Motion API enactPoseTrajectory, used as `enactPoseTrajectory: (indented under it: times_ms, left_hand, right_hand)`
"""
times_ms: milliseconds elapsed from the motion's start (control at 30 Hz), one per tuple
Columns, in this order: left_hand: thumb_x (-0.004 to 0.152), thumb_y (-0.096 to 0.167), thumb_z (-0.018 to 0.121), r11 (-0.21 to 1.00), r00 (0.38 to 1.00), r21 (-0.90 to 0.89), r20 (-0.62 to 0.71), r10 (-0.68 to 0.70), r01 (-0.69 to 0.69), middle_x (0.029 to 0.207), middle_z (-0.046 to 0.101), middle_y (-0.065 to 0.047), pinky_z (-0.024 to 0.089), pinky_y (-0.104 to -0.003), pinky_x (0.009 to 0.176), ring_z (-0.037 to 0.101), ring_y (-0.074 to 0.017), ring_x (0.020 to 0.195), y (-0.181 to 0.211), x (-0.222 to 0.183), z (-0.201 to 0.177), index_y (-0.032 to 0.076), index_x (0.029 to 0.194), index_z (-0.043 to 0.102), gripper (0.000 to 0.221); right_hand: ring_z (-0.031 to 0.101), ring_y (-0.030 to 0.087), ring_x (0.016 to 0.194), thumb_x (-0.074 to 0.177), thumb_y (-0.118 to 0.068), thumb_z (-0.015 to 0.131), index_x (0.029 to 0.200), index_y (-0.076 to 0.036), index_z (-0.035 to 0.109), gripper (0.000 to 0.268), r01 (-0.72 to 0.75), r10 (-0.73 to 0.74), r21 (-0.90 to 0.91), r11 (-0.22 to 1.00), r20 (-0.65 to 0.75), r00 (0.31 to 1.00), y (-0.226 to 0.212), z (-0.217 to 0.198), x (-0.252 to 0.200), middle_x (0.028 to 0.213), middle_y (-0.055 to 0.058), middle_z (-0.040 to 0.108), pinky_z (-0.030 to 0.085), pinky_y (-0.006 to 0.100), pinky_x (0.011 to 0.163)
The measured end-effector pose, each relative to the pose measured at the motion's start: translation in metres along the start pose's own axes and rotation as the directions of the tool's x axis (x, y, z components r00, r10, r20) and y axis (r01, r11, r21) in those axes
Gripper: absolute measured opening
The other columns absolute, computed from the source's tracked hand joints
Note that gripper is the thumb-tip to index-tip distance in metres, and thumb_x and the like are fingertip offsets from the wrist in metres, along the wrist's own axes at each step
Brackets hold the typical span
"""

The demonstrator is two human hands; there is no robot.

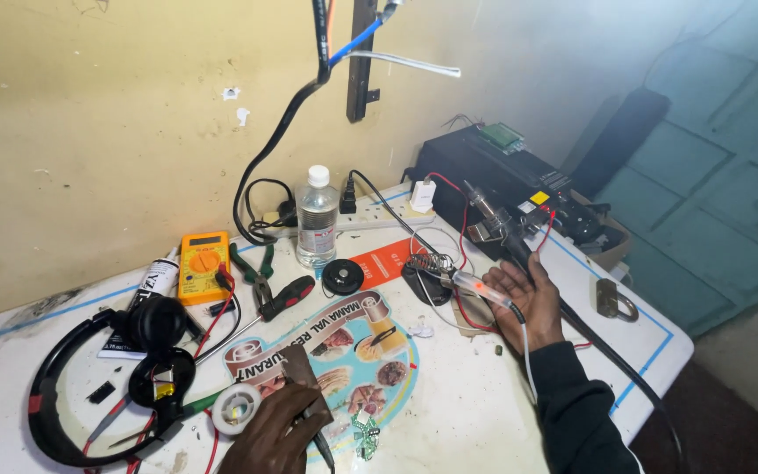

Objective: Soldering components onto a small circuit board at an electronics repair workbench.

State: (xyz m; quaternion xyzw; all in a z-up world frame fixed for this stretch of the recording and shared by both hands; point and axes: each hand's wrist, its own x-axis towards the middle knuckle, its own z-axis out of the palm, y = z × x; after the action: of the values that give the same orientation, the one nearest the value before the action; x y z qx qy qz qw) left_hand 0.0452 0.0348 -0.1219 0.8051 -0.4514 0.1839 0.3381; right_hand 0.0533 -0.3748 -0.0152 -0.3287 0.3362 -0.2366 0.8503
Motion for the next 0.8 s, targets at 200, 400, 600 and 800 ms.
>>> enactPoseTrajectory:
  times_ms: [200,400,600,800]
  left_hand:
    - [0.094,0.007,0.063,0.999,0.999,0.006,-0.017,-0.032,0.032,0.129,0.068,-0.011,0.059,-0.053,0.089,0.061,-0.0379,0.125,0.006,0.002,-0.003,0.018,0.108,0.077,0.022]
    - [0.094,0.009,0.064,1.000,1.000,-0.012,-0.014,-0.022,0.021,0.129,0.067,-0.011,0.060,-0.054,0.086,0.060,-0.0380,0.127,0.005,0.002,-0.002,0.019,0.114,0.075,0.025]
    - [0.101,0.017,0.058,0.995,0.996,-0.045,-0.012,0.085,-0.086,0.130,0.064,-0.017,0.052,-0.054,0.098,0.058,-0.0401,0.128,0.018,0.012,-0.023,0.009,0.122,0.068,0.024]
    - [0.093,-0.001,0.053,0.997,0.996,-0.054,-0.082,0.046,-0.050,0.123,0.066,-0.017,0.056,-0.051,0.091,0.063,-0.0385,0.120,0.032,0.021,-0.030,0.008,0.112,0.071,0.027]
  right_hand:
    - [0.069,0.031,0.102,0.100,-0.046,0.062,0.118,-0.004,0.062,0.046,0.011,0.016,-0.181,0.983,0.145,0.989,-0.001,-0.027,0.011,0.109,0.017,0.069,0.057,0.042,0.091]
    - [0.070,0.029,0.071,0.099,-0.015,0.068,0.093,-0.001,0.064,0.016,0.363,-0.225,-0.492,0.791,0.318,0.921,-0.016,-0.014,-0.040,0.094,0.017,0.069,0.052,0.035,0.045]
    - [0.060,0.019,0.081,0.101,-0.036,0.068,0.092,-0.015,0.069,0.023,0.465,-0.693,-0.876,0.126,0.258,0.673,-0.065,-0.024,-0.007,0.089,0.000,0.068,0.045,0.038,0.074]
    - [0.039,0.037,0.149,0.088,-0.078,0.029,0.133,-0.038,0.070,0.072,0.150,-0.286,-0.988,-0.025,0.151,0.946,-0.084,-0.017,0.028,0.156,0.003,0.053,0.012,0.060,0.119]
